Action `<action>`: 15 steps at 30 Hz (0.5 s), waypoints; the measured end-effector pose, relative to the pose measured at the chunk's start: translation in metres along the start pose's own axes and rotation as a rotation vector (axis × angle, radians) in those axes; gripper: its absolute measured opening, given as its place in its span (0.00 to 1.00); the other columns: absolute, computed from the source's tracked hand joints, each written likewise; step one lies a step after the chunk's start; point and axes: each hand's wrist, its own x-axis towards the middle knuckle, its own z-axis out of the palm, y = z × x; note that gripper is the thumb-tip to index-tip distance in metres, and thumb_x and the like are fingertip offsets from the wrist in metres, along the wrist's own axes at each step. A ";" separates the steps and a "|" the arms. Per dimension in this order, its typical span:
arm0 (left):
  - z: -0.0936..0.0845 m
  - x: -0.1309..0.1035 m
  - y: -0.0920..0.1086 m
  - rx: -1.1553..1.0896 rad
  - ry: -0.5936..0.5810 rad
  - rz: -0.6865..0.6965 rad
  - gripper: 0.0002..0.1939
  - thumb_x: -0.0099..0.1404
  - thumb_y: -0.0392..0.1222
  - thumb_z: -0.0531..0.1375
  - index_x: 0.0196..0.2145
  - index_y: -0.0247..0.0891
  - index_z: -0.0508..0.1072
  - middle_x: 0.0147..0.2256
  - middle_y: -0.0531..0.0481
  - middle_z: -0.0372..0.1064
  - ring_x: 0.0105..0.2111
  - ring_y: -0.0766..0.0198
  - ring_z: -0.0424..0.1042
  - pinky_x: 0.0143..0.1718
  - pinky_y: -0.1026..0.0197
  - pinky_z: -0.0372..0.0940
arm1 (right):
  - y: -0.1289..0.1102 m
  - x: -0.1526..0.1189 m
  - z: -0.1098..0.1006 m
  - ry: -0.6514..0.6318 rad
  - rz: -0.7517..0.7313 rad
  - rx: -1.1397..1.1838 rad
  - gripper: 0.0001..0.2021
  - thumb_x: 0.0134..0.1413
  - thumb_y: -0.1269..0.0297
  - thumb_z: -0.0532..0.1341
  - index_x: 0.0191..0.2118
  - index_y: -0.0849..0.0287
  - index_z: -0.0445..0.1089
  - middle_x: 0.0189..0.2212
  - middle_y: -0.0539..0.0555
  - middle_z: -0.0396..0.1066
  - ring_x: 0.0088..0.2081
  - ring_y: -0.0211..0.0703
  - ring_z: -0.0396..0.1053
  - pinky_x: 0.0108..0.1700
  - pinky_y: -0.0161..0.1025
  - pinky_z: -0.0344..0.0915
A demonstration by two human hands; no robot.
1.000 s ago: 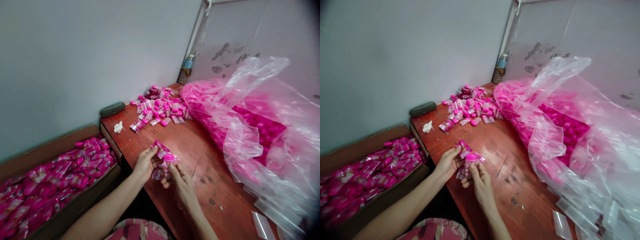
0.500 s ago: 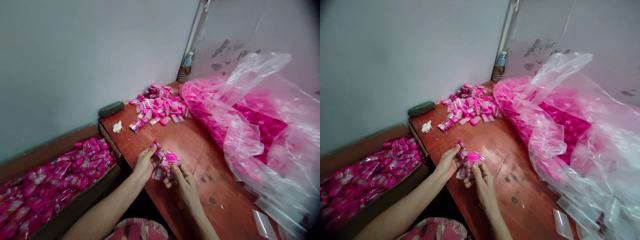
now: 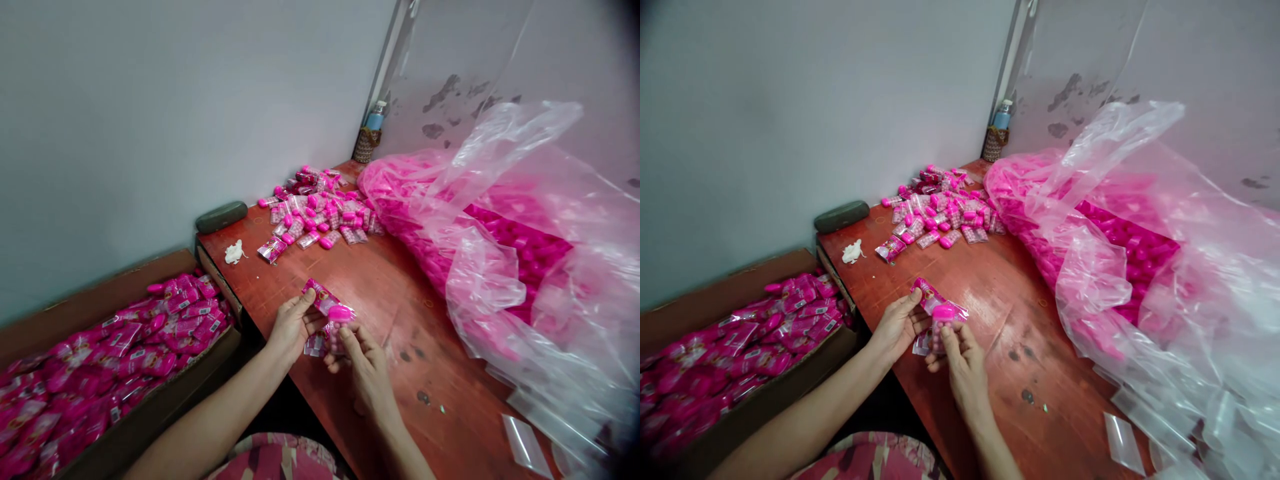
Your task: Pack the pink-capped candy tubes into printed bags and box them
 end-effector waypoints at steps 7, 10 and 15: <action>0.005 -0.003 0.000 0.045 -0.076 -0.020 0.16 0.50 0.49 0.64 0.27 0.33 0.67 0.23 0.49 0.69 0.22 0.66 0.69 0.25 0.64 0.65 | -0.002 0.001 0.002 0.005 0.020 -0.027 0.14 0.48 0.53 0.59 0.33 0.59 0.63 0.24 0.49 0.67 0.20 0.36 0.66 0.19 0.32 0.64; 0.007 -0.005 -0.001 0.058 -0.121 -0.036 0.17 0.50 0.50 0.63 0.28 0.32 0.68 0.23 0.47 0.69 0.22 0.66 0.69 0.26 0.64 0.64 | -0.001 0.002 0.001 0.028 -0.013 -0.037 0.13 0.49 0.53 0.59 0.33 0.59 0.63 0.24 0.48 0.67 0.20 0.36 0.66 0.20 0.33 0.64; 0.007 -0.007 -0.004 0.199 -0.183 -0.096 0.14 0.50 0.45 0.64 0.25 0.30 0.70 0.21 0.47 0.69 0.18 0.68 0.67 0.21 0.66 0.62 | 0.002 0.002 0.001 0.058 -0.056 -0.066 0.12 0.49 0.54 0.59 0.34 0.58 0.63 0.22 0.46 0.66 0.19 0.34 0.65 0.19 0.32 0.63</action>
